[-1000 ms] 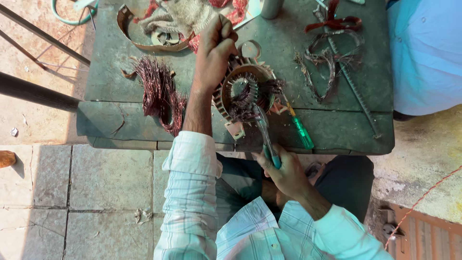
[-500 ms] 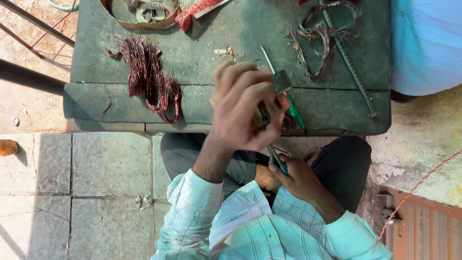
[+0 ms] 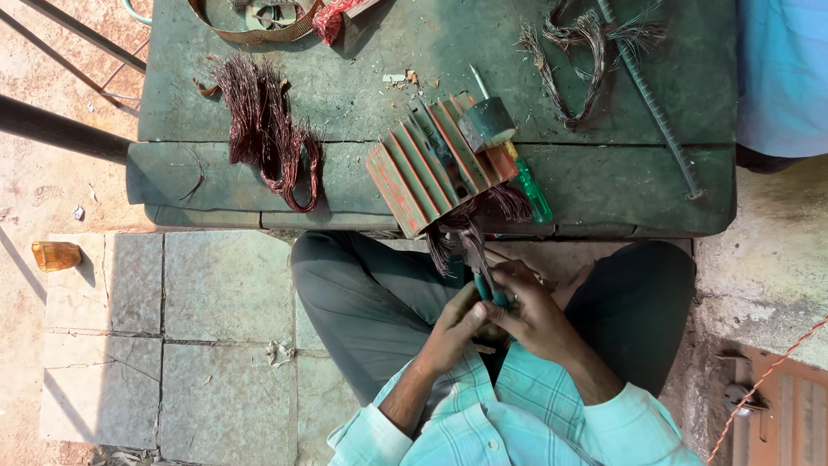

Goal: The person removes copper windings from a motor stator using pliers and a screwdriver. They pull and cut the wires, placing the removed copper on the table. A second person sits nearby and also handles copper wire.

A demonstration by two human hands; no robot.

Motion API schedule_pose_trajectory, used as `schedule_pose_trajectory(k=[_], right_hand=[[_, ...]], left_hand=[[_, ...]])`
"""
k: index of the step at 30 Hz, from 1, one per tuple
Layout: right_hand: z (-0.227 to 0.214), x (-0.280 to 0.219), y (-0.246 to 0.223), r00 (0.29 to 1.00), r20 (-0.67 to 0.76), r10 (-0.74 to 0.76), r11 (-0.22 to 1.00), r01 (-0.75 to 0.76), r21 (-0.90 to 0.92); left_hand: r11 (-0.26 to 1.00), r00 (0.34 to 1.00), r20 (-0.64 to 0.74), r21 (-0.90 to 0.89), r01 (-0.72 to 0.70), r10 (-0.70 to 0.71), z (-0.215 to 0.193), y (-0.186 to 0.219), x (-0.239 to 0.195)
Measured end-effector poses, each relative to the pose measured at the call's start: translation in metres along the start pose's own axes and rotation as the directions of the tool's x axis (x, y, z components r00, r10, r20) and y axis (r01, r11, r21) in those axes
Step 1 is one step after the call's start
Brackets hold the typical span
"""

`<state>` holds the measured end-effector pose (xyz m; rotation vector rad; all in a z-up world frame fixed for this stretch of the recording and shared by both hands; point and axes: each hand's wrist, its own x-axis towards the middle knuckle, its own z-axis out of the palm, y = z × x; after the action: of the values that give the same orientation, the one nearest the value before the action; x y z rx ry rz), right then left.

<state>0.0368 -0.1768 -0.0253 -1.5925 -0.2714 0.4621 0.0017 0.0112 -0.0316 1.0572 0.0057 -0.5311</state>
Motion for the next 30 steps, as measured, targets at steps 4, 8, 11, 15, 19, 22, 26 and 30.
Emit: schedule_pose_trajectory(k=[4,8,11,15,19,22,26,30], right_hand=[[-0.005,-0.013,-0.008,0.996,-0.036,0.078,0.943,-0.062,0.327],[-0.01,-0.016,-0.01,0.971,0.235,0.054,0.811,-0.18,0.557],[-0.008,-0.014,-0.008,0.95,0.303,0.077,0.827,-0.231,0.513],[0.008,-0.001,-0.007,0.974,0.216,0.066,0.913,-0.146,0.38],[0.025,0.009,-0.002,0.98,0.157,0.125,0.902,-0.178,0.393],[0.029,0.012,0.003,0.987,0.072,0.144,0.953,-0.158,0.258],[0.029,0.016,0.006,0.992,-0.019,0.126,0.986,-0.123,0.115],[0.03,0.014,0.007,0.982,-0.048,0.182,0.983,-0.18,0.041]], left_hand=[[0.992,0.993,0.021,0.04,0.117,-0.118,-0.009,-0.017,0.004],[0.994,0.996,0.093,-0.106,0.024,-0.014,-0.021,-0.046,0.008],[0.997,0.998,0.043,-0.069,0.046,-0.043,-0.029,-0.063,0.008],[0.987,0.998,-0.052,-0.16,0.031,-0.04,-0.034,-0.062,0.012],[0.958,0.984,-0.063,-0.248,0.147,-0.167,-0.035,-0.057,0.014],[0.961,0.972,-0.124,-0.22,0.169,-0.2,-0.033,-0.056,0.015],[0.961,0.969,-0.113,-0.196,0.194,-0.219,-0.032,-0.05,0.018],[0.943,0.953,-0.108,-0.211,0.256,-0.283,-0.029,-0.046,0.018]])
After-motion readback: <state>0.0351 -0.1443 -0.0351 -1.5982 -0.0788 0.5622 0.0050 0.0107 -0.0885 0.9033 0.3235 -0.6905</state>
